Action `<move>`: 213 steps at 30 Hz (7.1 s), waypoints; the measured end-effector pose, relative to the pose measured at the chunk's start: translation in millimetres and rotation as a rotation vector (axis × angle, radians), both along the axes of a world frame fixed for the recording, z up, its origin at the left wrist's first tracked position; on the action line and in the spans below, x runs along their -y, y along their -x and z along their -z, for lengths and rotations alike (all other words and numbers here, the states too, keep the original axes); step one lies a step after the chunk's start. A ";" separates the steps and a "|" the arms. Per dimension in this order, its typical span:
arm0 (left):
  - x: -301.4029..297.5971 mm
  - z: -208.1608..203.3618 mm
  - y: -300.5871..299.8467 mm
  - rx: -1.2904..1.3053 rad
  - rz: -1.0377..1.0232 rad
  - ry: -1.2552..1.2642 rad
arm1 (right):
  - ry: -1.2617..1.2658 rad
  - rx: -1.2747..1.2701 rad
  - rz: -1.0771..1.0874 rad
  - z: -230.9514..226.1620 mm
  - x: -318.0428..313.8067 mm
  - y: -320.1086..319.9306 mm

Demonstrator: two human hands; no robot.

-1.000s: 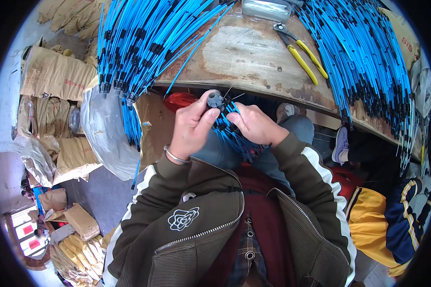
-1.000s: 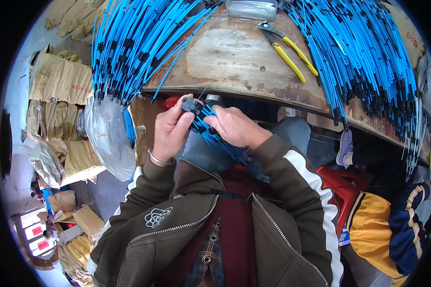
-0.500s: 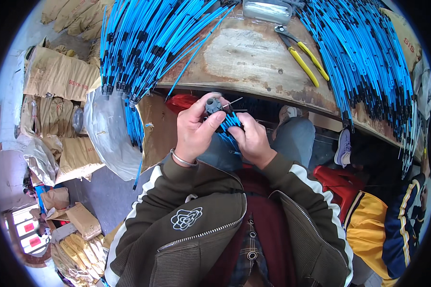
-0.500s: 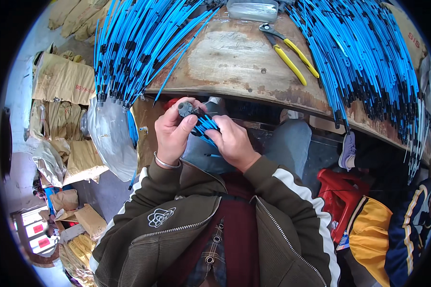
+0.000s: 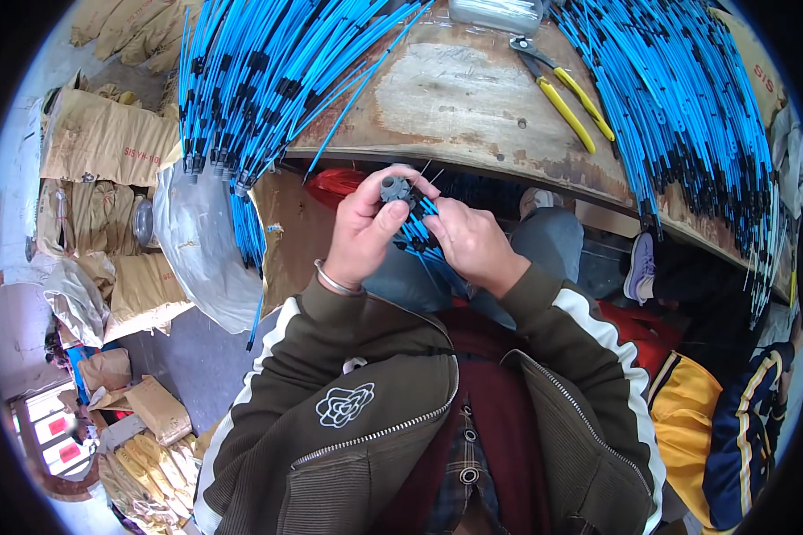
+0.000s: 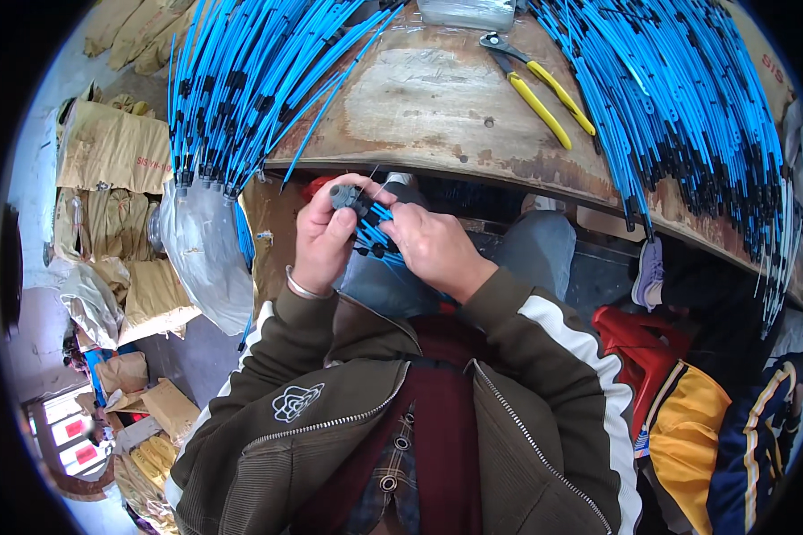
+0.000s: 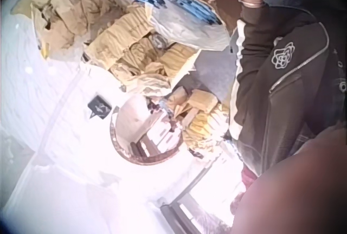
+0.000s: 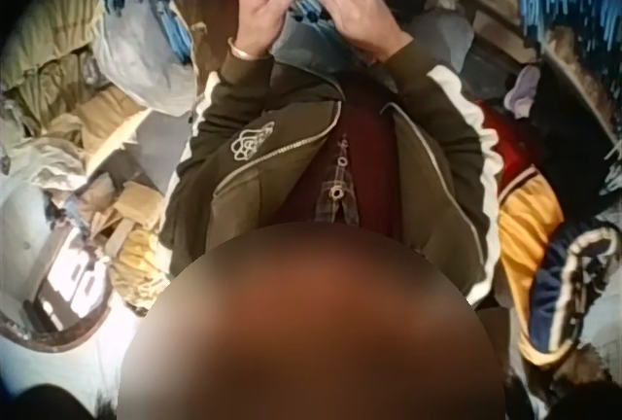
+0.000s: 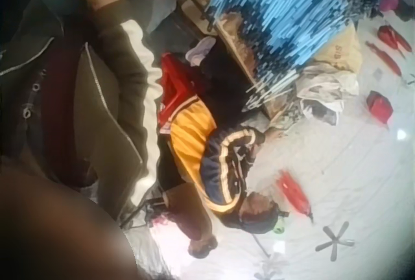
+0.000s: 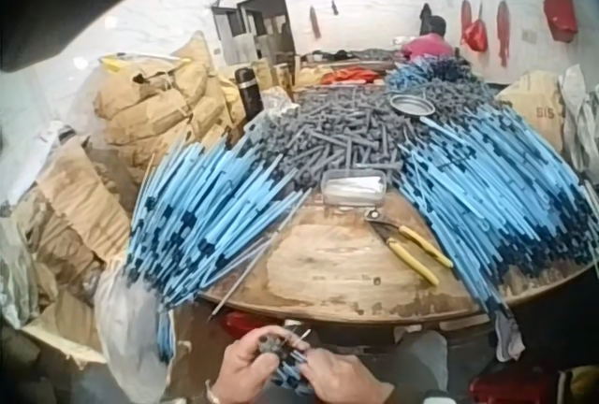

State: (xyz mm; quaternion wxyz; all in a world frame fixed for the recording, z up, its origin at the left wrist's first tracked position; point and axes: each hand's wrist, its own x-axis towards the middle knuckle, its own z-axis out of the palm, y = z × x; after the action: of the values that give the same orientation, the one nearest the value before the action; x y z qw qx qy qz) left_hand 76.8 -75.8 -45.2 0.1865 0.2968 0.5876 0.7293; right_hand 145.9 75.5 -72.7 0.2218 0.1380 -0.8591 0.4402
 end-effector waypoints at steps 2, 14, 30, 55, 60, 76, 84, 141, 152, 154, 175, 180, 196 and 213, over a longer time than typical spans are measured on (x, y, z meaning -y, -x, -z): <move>-5.7 1.3 -6.6 -0.068 -0.048 0.046 | -0.021 -0.029 0.039 -1.6 5.5 3.8; -13.3 -8.4 -22.6 -0.006 -0.223 0.064 | 0.104 -0.027 0.095 -10.3 14.5 -11.4; 8.9 -7.8 -5.1 -0.069 0.236 -0.088 | 0.402 0.151 -0.269 -7.9 -8.4 -1.0; 7.4 -13.8 -23.3 -0.137 -0.094 -0.075 | 0.328 0.062 0.005 -6.7 10.5 -10.8; 11.7 -13.7 -24.1 -0.141 -0.037 -0.094 | 0.406 0.079 -0.054 1.6 15.3 -14.6; 13.3 -14.1 -19.8 -0.177 -0.005 -0.132 | 0.622 0.208 -0.141 -3.1 14.9 -11.5; -7.4 -24.5 -15.8 -0.113 -0.134 0.158 | -0.077 -0.134 0.010 -14.5 -15.2 -22.6; -109.2 -26.2 -17.8 0.071 0.134 0.070 | -0.177 0.564 0.891 -93.9 -525.0 -4.6; -66.2 -38.4 -29.3 0.011 0.023 0.015 | -0.329 0.139 1.111 -147.5 -443.1 -58.5; -63.5 -38.5 -24.2 0.022 -0.008 0.033 | -0.178 -0.205 1.107 -157.7 -401.1 -73.4; 2.1 -26.4 -4.2 -0.067 0.142 -0.095 | -0.924 0.016 0.738 -64.5 -108.2 47.9; 10.3 -20.1 -3.4 -0.056 0.142 -0.118 | -0.798 -0.121 0.734 -95.4 -98.1 -23.6; -5.6 -26.5 -9.9 -0.062 0.028 0.032 | -0.371 -0.286 0.554 -110.0 -67.5 -1.1; -33.4 -23.7 -24.8 -0.017 0.146 -0.071 | -0.797 -0.078 0.984 -39.1 -157.5 79.3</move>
State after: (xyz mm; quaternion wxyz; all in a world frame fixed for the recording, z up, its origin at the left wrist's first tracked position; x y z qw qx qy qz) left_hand 101.6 -42.3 -21.5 0.2234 0.3514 0.5399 0.7315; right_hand 66.6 233.0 -33.6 0.3609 -0.1850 -0.9112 -0.0724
